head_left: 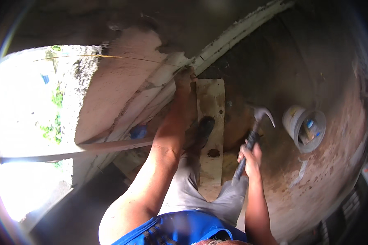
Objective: The person cuts a piece of wood with a hand saw, sets up a string line with nails, and secures a wooden board to a window frame using a hammer.
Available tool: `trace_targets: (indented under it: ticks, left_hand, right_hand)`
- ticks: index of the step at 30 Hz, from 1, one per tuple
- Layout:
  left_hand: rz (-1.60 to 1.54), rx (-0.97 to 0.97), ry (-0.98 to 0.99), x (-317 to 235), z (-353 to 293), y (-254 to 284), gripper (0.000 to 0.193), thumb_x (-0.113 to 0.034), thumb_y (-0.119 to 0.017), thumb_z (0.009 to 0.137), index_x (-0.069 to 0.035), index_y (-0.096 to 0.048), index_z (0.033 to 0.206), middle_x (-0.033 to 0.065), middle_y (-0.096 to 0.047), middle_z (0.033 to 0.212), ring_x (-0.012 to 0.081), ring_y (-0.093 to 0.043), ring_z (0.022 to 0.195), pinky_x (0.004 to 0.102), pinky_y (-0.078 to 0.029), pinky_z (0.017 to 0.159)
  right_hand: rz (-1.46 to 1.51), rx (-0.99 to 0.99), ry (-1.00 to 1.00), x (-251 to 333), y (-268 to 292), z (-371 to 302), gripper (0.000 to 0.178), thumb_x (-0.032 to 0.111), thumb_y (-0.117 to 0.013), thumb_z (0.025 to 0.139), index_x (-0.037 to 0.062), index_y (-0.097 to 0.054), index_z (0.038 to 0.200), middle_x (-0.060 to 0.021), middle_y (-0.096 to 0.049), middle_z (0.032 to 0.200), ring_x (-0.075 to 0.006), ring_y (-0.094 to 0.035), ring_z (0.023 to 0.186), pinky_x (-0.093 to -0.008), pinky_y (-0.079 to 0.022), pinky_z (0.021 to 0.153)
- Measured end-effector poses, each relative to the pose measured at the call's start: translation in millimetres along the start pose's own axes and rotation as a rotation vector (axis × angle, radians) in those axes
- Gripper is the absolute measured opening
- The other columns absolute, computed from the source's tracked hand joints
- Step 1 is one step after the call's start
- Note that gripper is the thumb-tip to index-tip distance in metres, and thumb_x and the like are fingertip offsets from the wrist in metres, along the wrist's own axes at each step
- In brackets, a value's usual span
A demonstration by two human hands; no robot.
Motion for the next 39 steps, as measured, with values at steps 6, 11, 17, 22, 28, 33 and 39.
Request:
trace_targets:
  ticks: [6, 11, 17, 22, 28, 33, 39]
  left_hand:
    - [0.087, -0.041, 0.095, -18.6, 15.2, 41.7, 0.018, -0.017, -0.077, 0.081, -0.008, -0.065, 0.09, 0.0035, -0.06, 0.076, 0.0163, -0.057, 0.062, 0.0303, -0.052, 0.055]
    - [0.115, -0.032, 0.136, -4.6, 18.2, 42.9, 0.02, -0.017, -0.077, 0.082, -0.008, -0.065, 0.095, 0.0036, -0.061, 0.084, 0.0174, -0.059, 0.072, 0.0343, -0.055, 0.065]
    - [0.082, 0.028, 0.089, -4.1, 14.6, 32.4, 0.016, -0.015, -0.075, 0.084, -0.007, -0.064, 0.093, 0.0038, -0.06, 0.081, 0.0185, -0.06, 0.072, 0.0344, -0.056, 0.065]
    - [0.098, -0.021, 0.016, -11.7, 20.3, 45.8, 0.017, -0.016, -0.077, 0.078, -0.008, -0.064, 0.083, 0.0026, -0.061, 0.073, 0.0159, -0.056, 0.06, 0.0318, -0.05, 0.058]
    - [0.062, 0.026, 0.048, -1.8, 24.4, 32.0, 0.018, -0.017, -0.078, 0.078, -0.007, -0.063, 0.083, 0.0032, -0.06, 0.073, 0.0171, -0.056, 0.06, 0.0316, -0.051, 0.059]
    - [0.151, 0.071, 0.136, -8.9, 34.2, 49.8, 0.013, -0.014, -0.073, 0.085, -0.006, -0.064, 0.091, 0.0067, -0.059, 0.085, 0.0203, -0.058, 0.075, 0.0323, -0.052, 0.067]
    - [0.118, -0.001, 0.136, 2.0, 13.4, 22.7, 0.012, -0.012, -0.073, 0.087, -0.005, -0.064, 0.09, 0.0067, -0.058, 0.08, 0.019, -0.056, 0.07, 0.0314, -0.051, 0.063]
  right_hand:
    - [0.386, -0.037, -0.209, -77.3, -152.3, 56.2, 0.032, 0.043, -0.052, 0.102, 0.0111, -0.054, 0.102, 0.0024, -0.047, 0.064, -0.008, -0.043, 0.046, -0.0265, -0.037, 0.041]
    - [0.418, -0.148, -0.074, -87.2, -212.7, 67.4, 0.028, 0.038, -0.052, 0.102, 0.011, -0.052, 0.098, 0.0006, -0.047, 0.064, -0.0095, -0.043, 0.045, -0.0288, -0.036, 0.04]
    - [0.048, -0.501, 0.155, -89.7, -242.5, 76.8, 0.037, 0.033, -0.05, 0.1, -0.003, -0.057, 0.098, -0.0192, -0.061, 0.071, -0.0353, -0.06, 0.058, -0.0461, -0.048, 0.055]
    - [-0.177, -0.328, 0.202, -73.0, -271.6, 85.3, 0.043, 0.032, -0.049, 0.1, -0.0088, -0.058, 0.107, -0.0291, -0.064, 0.083, -0.0453, -0.063, 0.073, -0.0472, -0.05, 0.068]
    - [0.202, -0.667, 0.074, -101.8, -240.4, 58.5, 0.032, 0.033, -0.052, 0.099, 0.0023, -0.057, 0.089, -0.0096, -0.06, 0.07, -0.0208, -0.057, 0.058, -0.0382, -0.043, 0.051]
    - [0.402, -0.121, -0.181, -107.6, -279.9, 84.0, 0.032, 0.036, -0.053, 0.099, 0.006, -0.055, 0.09, -0.0011, -0.046, 0.063, -0.0188, -0.045, 0.045, -0.036, -0.039, 0.043]
    - [-0.78, -0.741, 0.766, -56.7, -247.5, 51.2, 0.028, 0.035, -0.054, 0.1, 0.0081, -0.051, 0.091, 0.0004, -0.049, 0.066, -0.0093, -0.046, 0.047, -0.027, -0.036, 0.04]
Point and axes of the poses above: each hand's wrist, its own z-axis towards the middle knuckle, its own y-axis out of the back of the hand, x = y × z, the point moved 10 cm from there along z, towards the middle knuckle
